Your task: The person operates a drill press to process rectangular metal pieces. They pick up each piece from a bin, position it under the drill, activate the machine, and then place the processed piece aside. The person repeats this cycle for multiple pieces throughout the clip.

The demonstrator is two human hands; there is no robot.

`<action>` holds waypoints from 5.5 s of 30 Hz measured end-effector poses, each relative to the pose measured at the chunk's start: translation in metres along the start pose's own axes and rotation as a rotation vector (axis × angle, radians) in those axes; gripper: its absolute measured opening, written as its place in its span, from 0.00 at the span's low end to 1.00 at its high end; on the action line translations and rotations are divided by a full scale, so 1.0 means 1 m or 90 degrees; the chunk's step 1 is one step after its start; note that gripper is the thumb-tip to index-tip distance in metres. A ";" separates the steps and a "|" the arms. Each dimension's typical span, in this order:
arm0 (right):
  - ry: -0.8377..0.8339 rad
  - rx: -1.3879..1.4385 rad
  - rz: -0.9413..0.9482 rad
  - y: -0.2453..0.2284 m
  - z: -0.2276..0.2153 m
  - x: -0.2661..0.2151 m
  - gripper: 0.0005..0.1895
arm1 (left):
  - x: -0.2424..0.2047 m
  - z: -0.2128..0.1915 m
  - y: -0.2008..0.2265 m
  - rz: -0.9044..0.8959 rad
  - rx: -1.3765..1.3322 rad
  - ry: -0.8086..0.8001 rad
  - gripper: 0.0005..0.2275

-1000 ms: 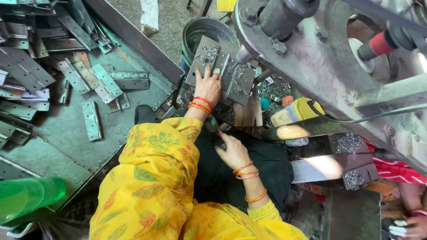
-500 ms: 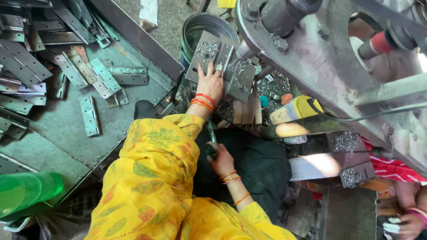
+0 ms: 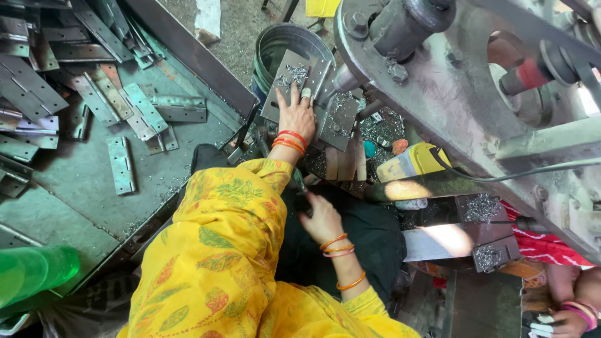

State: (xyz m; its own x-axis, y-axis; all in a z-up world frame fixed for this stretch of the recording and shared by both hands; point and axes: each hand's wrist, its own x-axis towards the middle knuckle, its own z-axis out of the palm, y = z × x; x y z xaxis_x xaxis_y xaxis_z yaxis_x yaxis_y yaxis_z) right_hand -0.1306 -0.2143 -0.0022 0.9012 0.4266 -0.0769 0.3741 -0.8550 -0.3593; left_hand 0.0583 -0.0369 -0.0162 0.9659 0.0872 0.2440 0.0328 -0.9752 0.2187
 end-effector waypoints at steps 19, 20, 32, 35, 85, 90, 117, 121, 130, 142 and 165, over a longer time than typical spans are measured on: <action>0.030 -0.033 -0.016 -0.022 -0.039 -0.009 0.22 | -0.066 -0.078 -0.111 -0.100 -0.266 0.200 0.20; 0.030 -0.046 0.017 -0.029 -0.044 -0.005 0.22 | -0.075 -0.076 -0.136 -0.124 -0.284 0.207 0.20; 0.037 -0.089 0.026 -0.048 -0.045 -0.003 0.20 | -0.285 0.061 -0.306 -0.563 -0.014 0.081 0.19; 0.036 -0.088 0.031 -0.049 -0.045 -0.005 0.20 | -0.289 0.062 -0.303 -0.561 -0.105 0.171 0.22; -0.164 -0.077 0.058 -0.020 -0.045 0.016 0.33 | -0.033 -0.013 -0.022 0.285 -0.023 -0.075 0.23; -0.074 -0.057 0.057 -0.013 -0.009 -0.009 0.28 | -0.032 -0.004 -0.021 0.289 -0.031 -0.078 0.26; 0.038 0.063 0.072 -0.003 0.046 -0.031 0.26 | -0.026 0.004 -0.032 0.312 -0.098 -0.104 0.31; -0.001 0.071 0.086 0.005 0.053 -0.036 0.26 | -0.036 -0.009 -0.027 0.304 -0.099 -0.043 0.28; -0.067 -0.055 0.006 -0.003 -0.026 0.006 0.27 | -0.044 -0.029 -0.023 0.140 -0.024 0.005 0.18; -0.024 0.066 0.104 0.000 0.040 -0.023 0.27 | -0.019 -0.009 -0.018 0.111 0.005 0.063 0.15; 0.034 0.069 0.052 0.004 0.048 -0.025 0.25 | -0.003 0.002 -0.013 0.114 -0.027 -0.008 0.15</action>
State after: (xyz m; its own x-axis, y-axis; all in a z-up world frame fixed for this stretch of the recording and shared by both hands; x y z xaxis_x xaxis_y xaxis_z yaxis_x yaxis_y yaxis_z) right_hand -0.1623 -0.2139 -0.0460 0.9388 0.3389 -0.0616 0.2764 -0.8479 -0.4524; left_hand 0.0555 -0.0246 -0.0215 0.9584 -0.0894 0.2711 -0.1504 -0.9654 0.2132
